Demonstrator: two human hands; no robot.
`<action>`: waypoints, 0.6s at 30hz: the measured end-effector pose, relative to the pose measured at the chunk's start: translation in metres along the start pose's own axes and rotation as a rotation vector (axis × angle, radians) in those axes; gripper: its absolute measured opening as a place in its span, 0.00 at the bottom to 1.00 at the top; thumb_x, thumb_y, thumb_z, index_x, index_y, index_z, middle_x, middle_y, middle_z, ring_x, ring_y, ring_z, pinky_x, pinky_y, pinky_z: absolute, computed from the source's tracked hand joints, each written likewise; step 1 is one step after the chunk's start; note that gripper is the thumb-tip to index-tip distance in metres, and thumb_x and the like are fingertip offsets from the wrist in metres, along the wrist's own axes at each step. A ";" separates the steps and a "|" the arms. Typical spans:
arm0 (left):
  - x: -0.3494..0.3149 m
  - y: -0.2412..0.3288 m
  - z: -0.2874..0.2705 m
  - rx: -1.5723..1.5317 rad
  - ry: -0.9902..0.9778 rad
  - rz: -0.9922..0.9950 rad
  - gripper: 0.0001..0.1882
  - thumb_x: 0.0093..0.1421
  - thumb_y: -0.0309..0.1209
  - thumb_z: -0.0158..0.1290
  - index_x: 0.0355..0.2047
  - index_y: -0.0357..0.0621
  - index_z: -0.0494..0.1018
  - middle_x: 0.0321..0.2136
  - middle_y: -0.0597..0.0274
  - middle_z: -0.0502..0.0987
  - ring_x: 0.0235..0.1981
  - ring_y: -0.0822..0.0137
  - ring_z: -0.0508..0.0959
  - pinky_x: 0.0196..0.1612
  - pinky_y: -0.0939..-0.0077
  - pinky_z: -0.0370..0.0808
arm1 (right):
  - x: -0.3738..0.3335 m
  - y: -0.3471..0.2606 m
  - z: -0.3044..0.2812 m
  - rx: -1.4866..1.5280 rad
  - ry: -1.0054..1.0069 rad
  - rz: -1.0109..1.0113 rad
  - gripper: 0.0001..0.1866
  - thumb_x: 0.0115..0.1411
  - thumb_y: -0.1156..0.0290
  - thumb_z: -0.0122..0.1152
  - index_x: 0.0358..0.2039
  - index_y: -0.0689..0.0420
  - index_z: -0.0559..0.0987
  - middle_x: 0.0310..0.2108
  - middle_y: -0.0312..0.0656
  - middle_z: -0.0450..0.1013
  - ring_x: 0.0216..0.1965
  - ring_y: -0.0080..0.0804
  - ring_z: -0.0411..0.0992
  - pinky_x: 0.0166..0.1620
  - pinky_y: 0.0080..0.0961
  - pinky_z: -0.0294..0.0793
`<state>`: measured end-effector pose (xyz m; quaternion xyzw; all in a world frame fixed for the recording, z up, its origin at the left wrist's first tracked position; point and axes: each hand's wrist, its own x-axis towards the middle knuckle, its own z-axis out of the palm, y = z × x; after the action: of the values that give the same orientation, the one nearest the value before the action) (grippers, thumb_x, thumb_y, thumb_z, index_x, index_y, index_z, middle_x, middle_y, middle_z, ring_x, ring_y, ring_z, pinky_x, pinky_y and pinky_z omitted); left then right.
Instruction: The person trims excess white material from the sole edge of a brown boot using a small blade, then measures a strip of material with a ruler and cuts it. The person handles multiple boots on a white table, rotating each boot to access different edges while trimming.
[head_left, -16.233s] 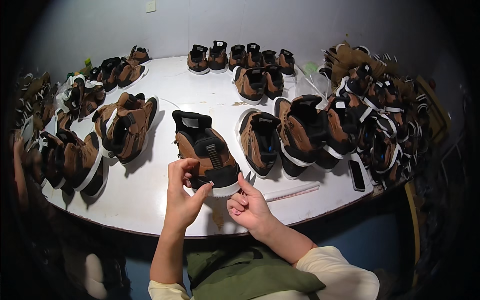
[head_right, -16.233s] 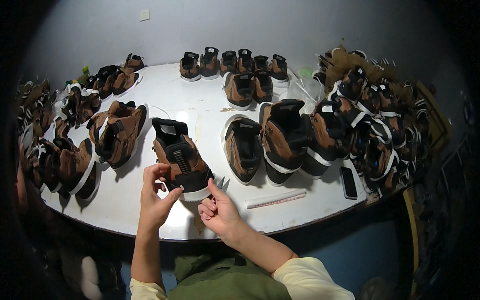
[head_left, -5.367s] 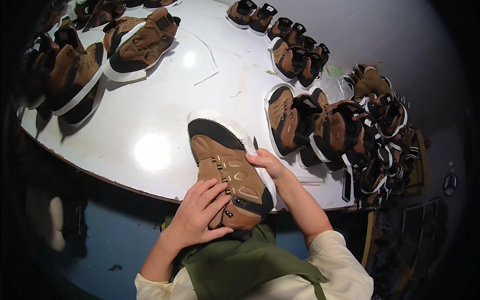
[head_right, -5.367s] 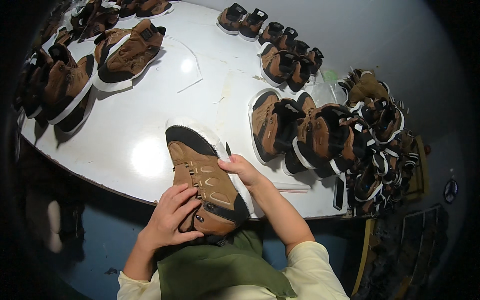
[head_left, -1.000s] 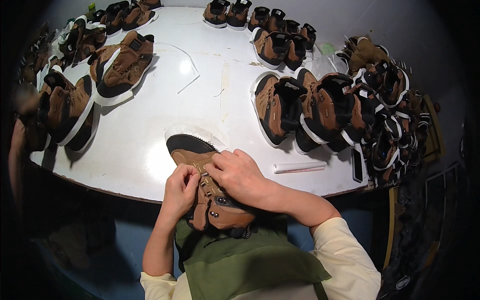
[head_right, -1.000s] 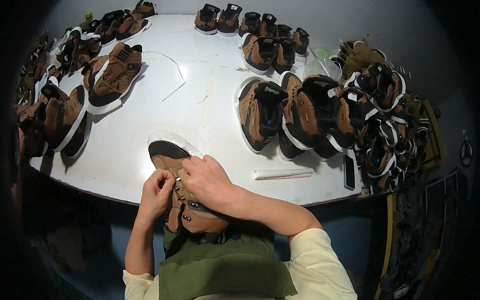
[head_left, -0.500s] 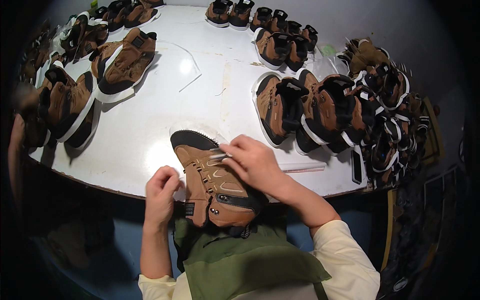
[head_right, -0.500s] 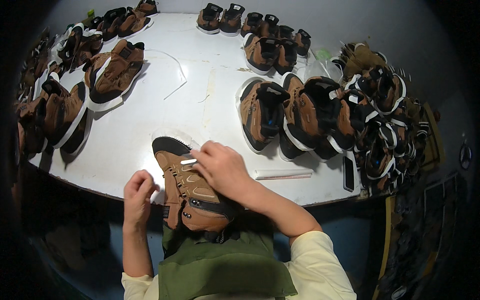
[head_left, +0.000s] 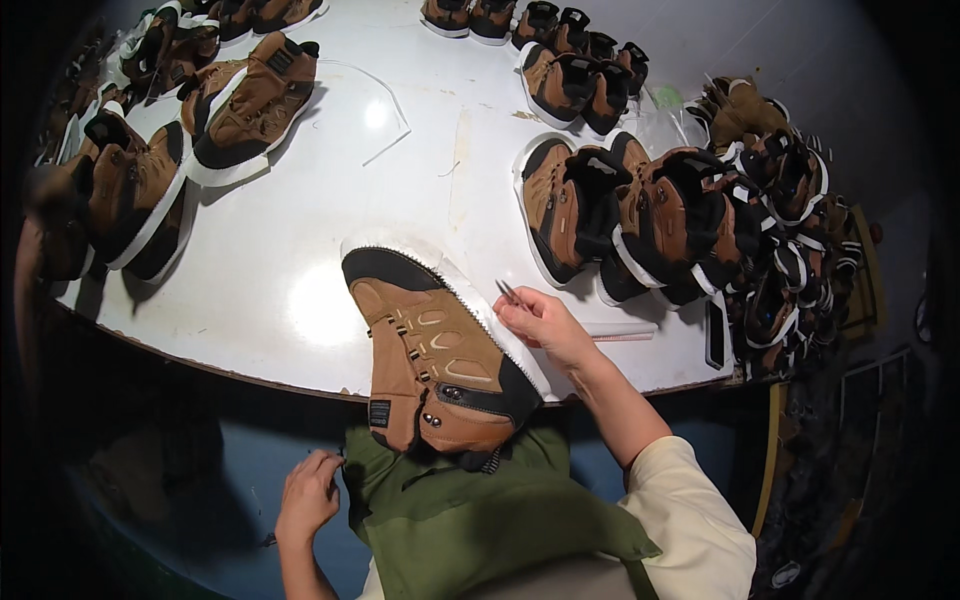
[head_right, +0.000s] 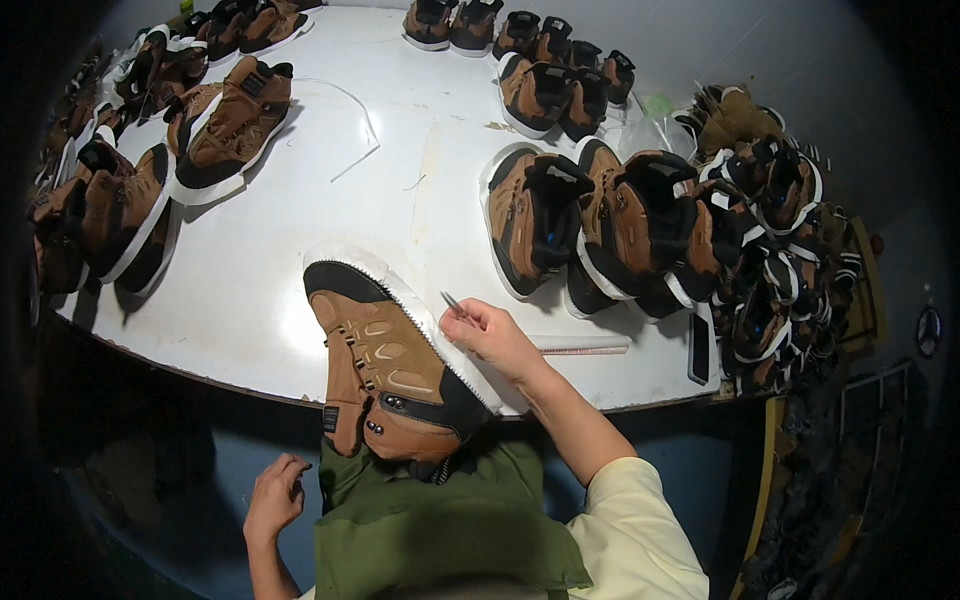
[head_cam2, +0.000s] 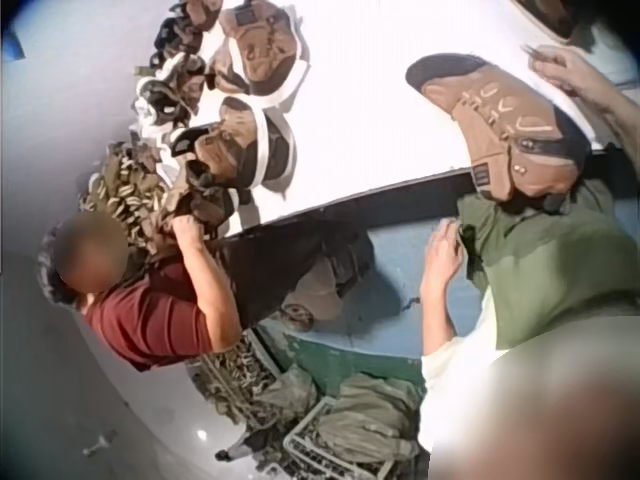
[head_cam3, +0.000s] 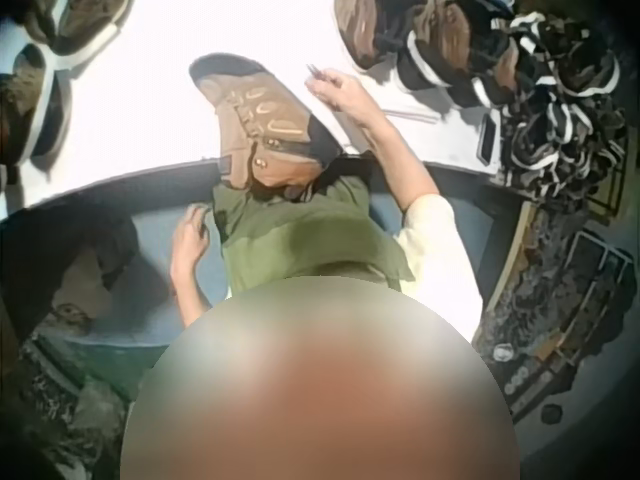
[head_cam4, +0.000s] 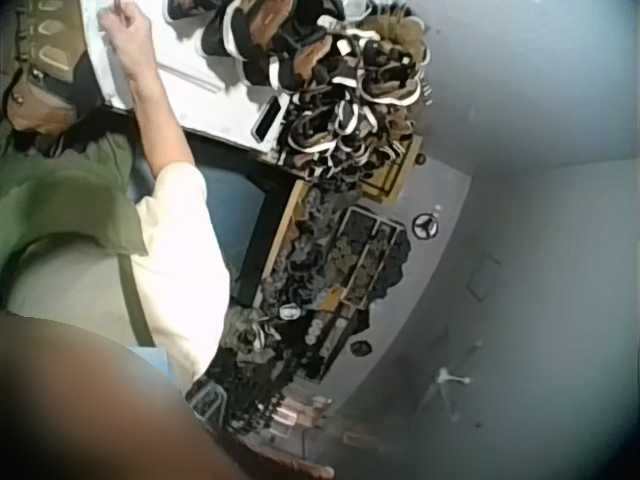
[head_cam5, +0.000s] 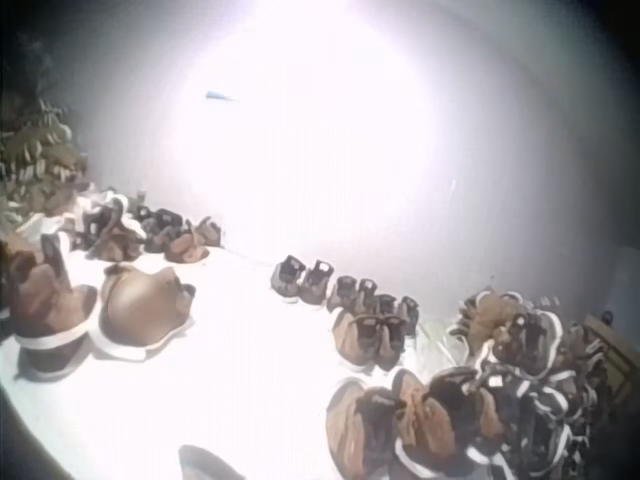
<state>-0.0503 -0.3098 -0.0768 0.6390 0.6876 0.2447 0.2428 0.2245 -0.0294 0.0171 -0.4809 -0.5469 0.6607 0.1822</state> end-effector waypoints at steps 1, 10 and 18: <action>0.008 0.009 -0.005 -0.070 0.033 0.030 0.08 0.44 0.22 0.58 0.28 0.37 0.73 0.30 0.57 0.75 0.33 0.51 0.75 0.34 0.62 0.71 | -0.003 -0.004 0.004 -0.024 -0.011 -0.019 0.16 0.57 0.60 0.65 0.37 0.59 0.76 0.28 0.28 0.68 0.29 0.14 0.61 0.33 0.13 0.61; 0.089 0.078 -0.026 -0.347 0.437 0.383 0.18 0.41 0.28 0.64 0.33 0.38 0.72 0.39 0.49 0.75 0.37 0.49 0.76 0.41 0.60 0.73 | -0.005 -0.007 0.018 -0.144 -0.106 -0.060 0.16 0.57 0.65 0.64 0.40 0.64 0.75 0.33 0.32 0.72 0.35 0.16 0.67 0.42 0.16 0.67; 0.118 0.084 -0.012 -0.420 0.391 0.457 0.11 0.43 0.22 0.62 0.29 0.37 0.75 0.34 0.54 0.78 0.32 0.56 0.78 0.34 0.68 0.75 | -0.002 -0.004 0.028 0.106 -0.150 -0.016 0.18 0.58 0.69 0.64 0.45 0.66 0.74 0.40 0.37 0.74 0.40 0.19 0.70 0.46 0.20 0.70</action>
<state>-0.0020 -0.1868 -0.0157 0.6536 0.4953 0.5459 0.1716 0.2011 -0.0450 0.0198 -0.4155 -0.5268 0.7214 0.1713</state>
